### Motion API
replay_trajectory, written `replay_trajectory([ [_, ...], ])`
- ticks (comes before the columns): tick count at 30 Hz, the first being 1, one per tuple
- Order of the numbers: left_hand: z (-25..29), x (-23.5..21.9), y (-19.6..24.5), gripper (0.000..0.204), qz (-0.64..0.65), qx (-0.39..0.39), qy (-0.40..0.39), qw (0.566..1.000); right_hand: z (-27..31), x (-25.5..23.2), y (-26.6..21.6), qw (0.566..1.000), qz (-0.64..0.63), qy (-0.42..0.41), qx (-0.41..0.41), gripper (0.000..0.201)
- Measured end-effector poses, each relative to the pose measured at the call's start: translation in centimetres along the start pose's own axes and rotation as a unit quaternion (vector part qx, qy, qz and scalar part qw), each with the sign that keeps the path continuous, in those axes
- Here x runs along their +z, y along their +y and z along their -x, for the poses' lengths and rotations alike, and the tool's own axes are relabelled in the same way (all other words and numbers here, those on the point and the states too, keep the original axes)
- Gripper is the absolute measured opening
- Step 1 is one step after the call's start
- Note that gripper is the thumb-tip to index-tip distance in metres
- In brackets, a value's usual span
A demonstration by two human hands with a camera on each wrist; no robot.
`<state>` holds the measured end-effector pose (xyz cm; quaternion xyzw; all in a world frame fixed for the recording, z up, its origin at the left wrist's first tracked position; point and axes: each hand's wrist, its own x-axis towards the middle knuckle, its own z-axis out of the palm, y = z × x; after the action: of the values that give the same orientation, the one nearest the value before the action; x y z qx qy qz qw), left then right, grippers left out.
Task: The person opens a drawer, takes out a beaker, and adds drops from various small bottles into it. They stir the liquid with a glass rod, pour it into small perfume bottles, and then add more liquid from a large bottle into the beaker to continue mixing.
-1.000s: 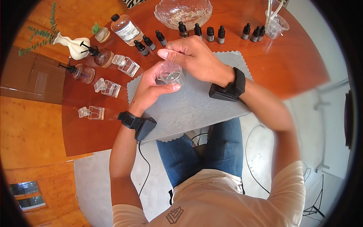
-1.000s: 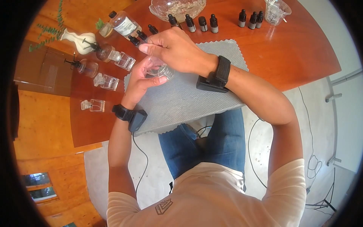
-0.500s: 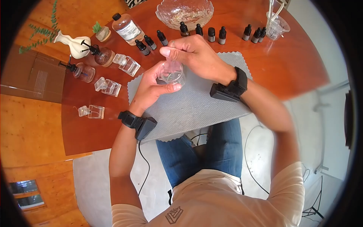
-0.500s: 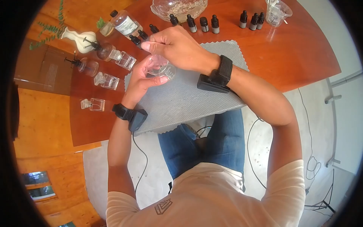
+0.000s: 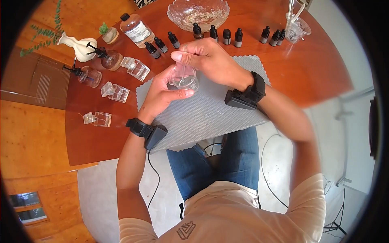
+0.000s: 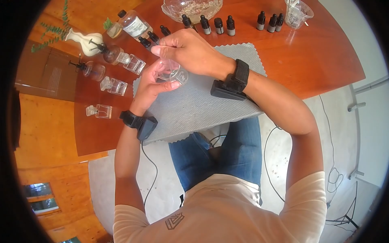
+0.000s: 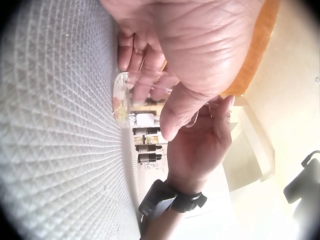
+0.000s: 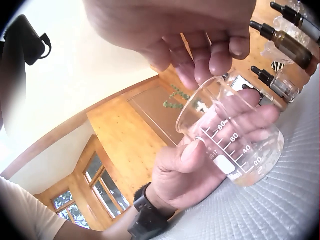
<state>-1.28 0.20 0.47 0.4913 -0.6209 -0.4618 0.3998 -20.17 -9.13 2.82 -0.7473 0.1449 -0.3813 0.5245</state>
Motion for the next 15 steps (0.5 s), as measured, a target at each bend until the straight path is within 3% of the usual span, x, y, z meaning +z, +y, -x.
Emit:
replay_trajectory([
  [11, -0.04, 0.23, 0.11, 0.064, 0.012, 0.02, 0.004, 1.0, 0.02, -0.38, -0.5, 0.999, -0.027, -0.03, 0.006, 0.041],
  [15, 0.11, 0.26, 0.14, 0.064, 0.016, 0.008, 0.008, 1.0, -0.13, 0.02, 0.16, 1.0, -0.02, 0.0, 0.0, 0.041],
])
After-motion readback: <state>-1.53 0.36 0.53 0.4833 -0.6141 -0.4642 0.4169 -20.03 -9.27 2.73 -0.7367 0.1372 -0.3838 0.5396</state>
